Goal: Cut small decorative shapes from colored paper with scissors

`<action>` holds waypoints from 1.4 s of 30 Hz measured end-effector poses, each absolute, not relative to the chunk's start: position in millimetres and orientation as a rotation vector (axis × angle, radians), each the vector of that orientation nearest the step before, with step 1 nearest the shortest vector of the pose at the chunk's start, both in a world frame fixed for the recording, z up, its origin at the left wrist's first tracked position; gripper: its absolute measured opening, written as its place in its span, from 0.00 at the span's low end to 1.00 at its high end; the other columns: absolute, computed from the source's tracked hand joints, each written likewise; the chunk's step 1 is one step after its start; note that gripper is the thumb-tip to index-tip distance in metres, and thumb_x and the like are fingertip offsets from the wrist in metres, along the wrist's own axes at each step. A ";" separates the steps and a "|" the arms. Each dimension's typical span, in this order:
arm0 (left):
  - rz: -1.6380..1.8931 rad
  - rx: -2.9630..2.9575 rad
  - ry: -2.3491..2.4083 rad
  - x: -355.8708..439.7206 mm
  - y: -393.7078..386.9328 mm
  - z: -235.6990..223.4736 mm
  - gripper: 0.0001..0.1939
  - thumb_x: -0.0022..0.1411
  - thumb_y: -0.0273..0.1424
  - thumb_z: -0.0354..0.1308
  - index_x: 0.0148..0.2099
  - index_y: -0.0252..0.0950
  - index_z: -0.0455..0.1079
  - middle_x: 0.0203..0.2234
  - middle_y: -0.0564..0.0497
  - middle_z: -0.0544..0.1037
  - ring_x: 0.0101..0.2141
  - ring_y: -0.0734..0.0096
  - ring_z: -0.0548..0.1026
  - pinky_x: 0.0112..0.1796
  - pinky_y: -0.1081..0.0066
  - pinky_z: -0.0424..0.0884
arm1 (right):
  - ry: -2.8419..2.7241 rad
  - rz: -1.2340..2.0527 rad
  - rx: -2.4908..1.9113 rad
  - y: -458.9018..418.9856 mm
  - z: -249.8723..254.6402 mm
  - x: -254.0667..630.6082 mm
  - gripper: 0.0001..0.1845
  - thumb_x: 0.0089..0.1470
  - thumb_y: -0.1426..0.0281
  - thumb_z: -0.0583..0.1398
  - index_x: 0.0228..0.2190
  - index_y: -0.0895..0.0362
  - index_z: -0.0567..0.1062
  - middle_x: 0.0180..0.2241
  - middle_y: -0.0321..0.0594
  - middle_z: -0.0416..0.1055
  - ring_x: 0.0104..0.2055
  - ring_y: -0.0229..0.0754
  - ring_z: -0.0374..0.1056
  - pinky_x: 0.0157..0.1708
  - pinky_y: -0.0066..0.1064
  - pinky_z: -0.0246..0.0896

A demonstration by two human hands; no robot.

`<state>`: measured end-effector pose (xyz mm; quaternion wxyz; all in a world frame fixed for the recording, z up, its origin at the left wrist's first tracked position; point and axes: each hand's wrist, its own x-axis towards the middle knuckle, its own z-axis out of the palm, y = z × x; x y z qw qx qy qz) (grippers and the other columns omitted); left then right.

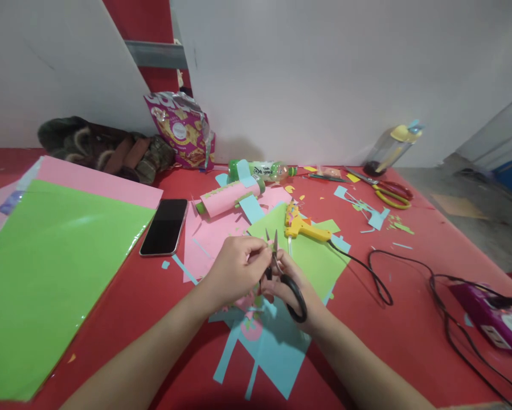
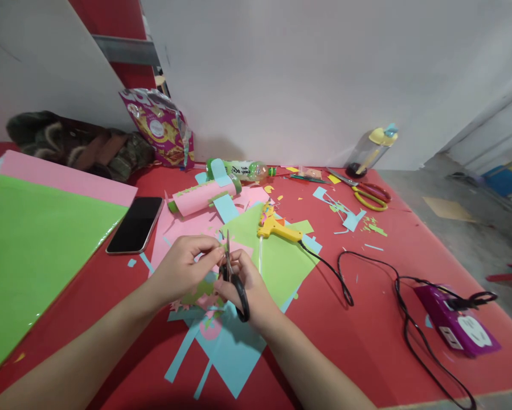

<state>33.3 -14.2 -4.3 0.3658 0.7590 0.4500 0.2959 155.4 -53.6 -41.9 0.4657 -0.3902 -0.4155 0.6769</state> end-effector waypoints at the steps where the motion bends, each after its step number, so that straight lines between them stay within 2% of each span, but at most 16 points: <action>1: 0.771 1.945 1.162 33.9 -14.6 -4.4 0.14 0.53 0.25 0.45 0.16 0.33 0.53 0.11 0.57 0.58 0.18 0.80 0.58 0.21 0.79 0.55 | -1.026 1.652 -0.965 -53.6 -42.1 155.3 0.13 0.38 0.75 0.59 0.27 0.55 0.58 0.21 0.28 0.56 0.18 0.30 0.55 0.18 0.23 0.51; 7: 0.801 1.867 1.199 38.6 -17.6 -4.3 0.15 0.54 0.25 0.45 0.16 0.33 0.53 0.10 0.58 0.56 0.17 0.81 0.56 0.19 0.79 0.53 | -1.044 1.609 -1.026 -54.6 -40.7 154.9 0.16 0.39 0.70 0.61 0.26 0.54 0.57 0.20 0.26 0.55 0.16 0.29 0.54 0.17 0.24 0.51; 16: 0.804 1.701 1.182 41.0 -20.6 -6.5 0.14 0.54 0.26 0.44 0.17 0.33 0.54 0.12 0.57 0.59 0.18 0.80 0.59 0.21 0.80 0.55 | -1.091 1.561 -0.977 -55.5 -42.7 155.7 0.19 0.40 0.61 0.61 0.28 0.54 0.57 0.21 0.28 0.54 0.21 0.32 0.54 0.21 0.26 0.49; 30: 0.808 1.790 1.201 42.5 -23.2 -6.6 0.15 0.53 0.24 0.44 0.16 0.33 0.51 0.12 0.57 0.56 0.18 0.80 0.57 0.20 0.78 0.53 | -1.155 1.512 -0.918 -54.7 -42.1 154.6 0.17 0.42 0.60 0.60 0.26 0.54 0.57 0.22 0.29 0.53 0.21 0.32 0.50 0.21 0.26 0.45; 42: 0.819 1.786 1.198 42.1 -23.1 -6.3 0.15 0.53 0.24 0.44 0.15 0.33 0.52 0.11 0.57 0.57 0.18 0.80 0.58 0.21 0.78 0.54 | -1.151 1.500 -0.968 -56.3 -43.1 154.2 0.16 0.43 0.62 0.60 0.27 0.54 0.57 0.21 0.28 0.54 0.21 0.32 0.51 0.21 0.26 0.47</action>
